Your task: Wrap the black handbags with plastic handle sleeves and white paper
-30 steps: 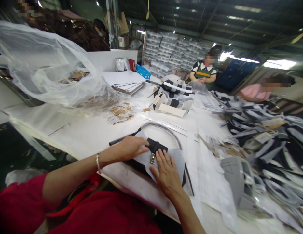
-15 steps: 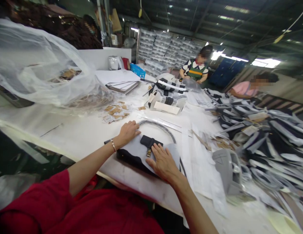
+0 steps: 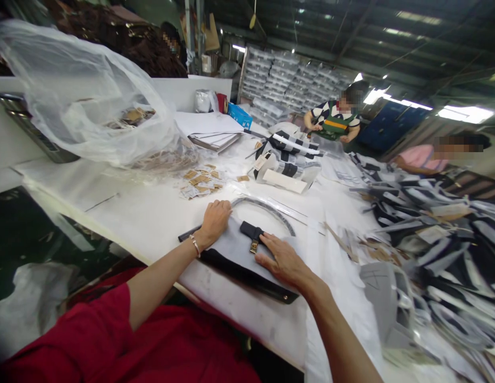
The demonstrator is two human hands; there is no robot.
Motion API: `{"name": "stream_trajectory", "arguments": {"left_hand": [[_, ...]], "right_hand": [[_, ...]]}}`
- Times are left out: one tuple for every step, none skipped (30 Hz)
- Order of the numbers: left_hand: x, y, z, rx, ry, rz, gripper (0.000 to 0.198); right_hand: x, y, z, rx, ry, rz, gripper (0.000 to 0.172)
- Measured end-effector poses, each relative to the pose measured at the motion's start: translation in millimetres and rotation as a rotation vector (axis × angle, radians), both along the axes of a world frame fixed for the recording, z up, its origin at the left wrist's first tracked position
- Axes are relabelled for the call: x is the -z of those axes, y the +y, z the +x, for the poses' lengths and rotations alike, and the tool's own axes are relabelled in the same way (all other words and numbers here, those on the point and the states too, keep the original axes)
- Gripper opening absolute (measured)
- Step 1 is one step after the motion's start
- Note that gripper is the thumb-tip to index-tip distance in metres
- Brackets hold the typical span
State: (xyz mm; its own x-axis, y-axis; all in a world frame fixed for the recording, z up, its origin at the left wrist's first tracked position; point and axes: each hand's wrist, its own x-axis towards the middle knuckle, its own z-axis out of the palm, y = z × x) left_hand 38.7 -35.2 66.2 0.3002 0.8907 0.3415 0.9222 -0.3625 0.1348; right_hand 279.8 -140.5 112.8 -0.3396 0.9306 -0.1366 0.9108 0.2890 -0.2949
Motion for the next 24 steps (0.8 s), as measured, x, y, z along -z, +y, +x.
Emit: {"name": "stream_trajectory", "arguments": {"left_hand": [[1.3, 0.0, -1.4, -0.035, -0.009, -0.003, 0.019], [2.5, -0.3, -2.7, -0.065, -0.015, -0.005, 0.019], [3.4, -1.0, -4.0, -0.086, -0.019, -0.007, 0.020], [3.5, -2.0, -5.4, -0.095, -0.019, -0.007, 0.021], [2.6, -2.9, -6.7, -0.092, -0.017, -0.006, 0.021], [0.1, -3.7, -8.0, -0.077, -0.013, -0.003, 0.021], [-4.3, -4.5, -9.1, -0.053, -0.008, 0.003, 0.021], [-10.5, -5.1, -9.9, -0.022, 0.000, 0.011, 0.021], [-18.6, -6.0, -10.1, 0.025, 0.005, 0.025, 0.023], [-27.9, -7.4, -9.6, 0.102, 0.003, 0.040, 0.027], [-37.6, -9.8, -8.3, 0.214, -0.007, 0.049, 0.031], [-46.5, -13.4, -6.1, 0.356, -0.016, 0.047, 0.034], [-53.6, -18.4, -3.3, 0.512, -0.023, 0.034, 0.037], [-57.6, -25.0, -0.3, 0.663, -0.021, 0.008, 0.040], [-57.9, -32.8, 2.6, 0.793, -0.004, -0.027, 0.044], [-54.1, -41.5, 4.9, 0.878, 0.027, -0.061, 0.049], [-46.7, -50.6, 6.2, 0.929, 0.064, -0.085, 0.054], [-36.5, -59.4, 6.5, 0.951, 0.103, -0.097, 0.058], [-24.6, -67.3, 5.8, 0.932, 0.127, -0.086, 0.063], [-12.5, -73.8, 4.2, 0.909, 0.147, -0.063, 0.069], [-1.4, -78.8, 2.3, 0.882, 0.157, -0.037, 0.073], [7.5, -82.3, 0.3, 0.855, 0.162, -0.012, 0.076], [13.9, -84.4, -1.3, 0.840, 0.165, 0.008, 0.078], [17.7, -85.5, -2.4, 0.829, 0.167, 0.025, 0.077]], "right_hand": [[-1.4, 2.3, 3.8, 0.002, 0.033, -0.007, 0.067], [-1.8, 4.4, 7.4, 0.009, 0.068, -0.017, 0.065], [-1.0, 6.4, 10.7, 0.020, 0.103, -0.026, 0.064], [1.2, 8.2, 13.4, 0.032, 0.136, -0.031, 0.063], [4.9, 9.9, 15.7, 0.040, 0.162, -0.030, 0.062], [9.7, 11.3, 17.3, 0.042, 0.174, -0.022, 0.063], [15.4, 12.4, 18.5, 0.038, 0.172, -0.007, 0.063], [21.6, 13.1, 19.4, 0.031, 0.156, 0.013, 0.064], [27.7, 13.3, 20.0, 0.022, 0.132, 0.038, 0.065], [33.5, 13.0, 20.5, 0.010, 0.106, 0.064, 0.066], [38.7, 12.2, 20.9, -0.003, 0.081, 0.090, 0.066], [43.1, 10.9, 21.2, -0.013, 0.060, 0.117, 0.065], [46.7, 9.2, 21.4, -0.019, 0.041, 0.144, 0.063], [49.4, 7.4, 21.5, -0.020, 0.026, 0.168, 0.062], [51.4, 5.4, 21.3, -0.019, 0.016, 0.190, 0.061], [52.5, 3.6, 20.7, -0.015, 0.010, 0.209, 0.061], [52.8, 1.8, 19.7, -0.007, 0.006, 0.230, 0.060], [52.1, 0.2, 18.3, 0.000, 0.002, 0.250, 0.060], [50.3, -1.4, 16.3, 0.007, -0.004, 0.270, 0.060], [47.2, -3.3, 13.9, 0.014, -0.016, 0.291, 0.060], [42.8, -5.7, 10.9, 0.024, -0.034, 0.310, 0.060], [37.3, -9.0, 7.4, 0.037, -0.055, 0.329, 0.060], [31.1, -13.3, 3.5, 0.050, -0.077, 0.348, 0.058], [24.8, -18.9, -0.8, 0.063, -0.097, 0.365, 0.056]]}}
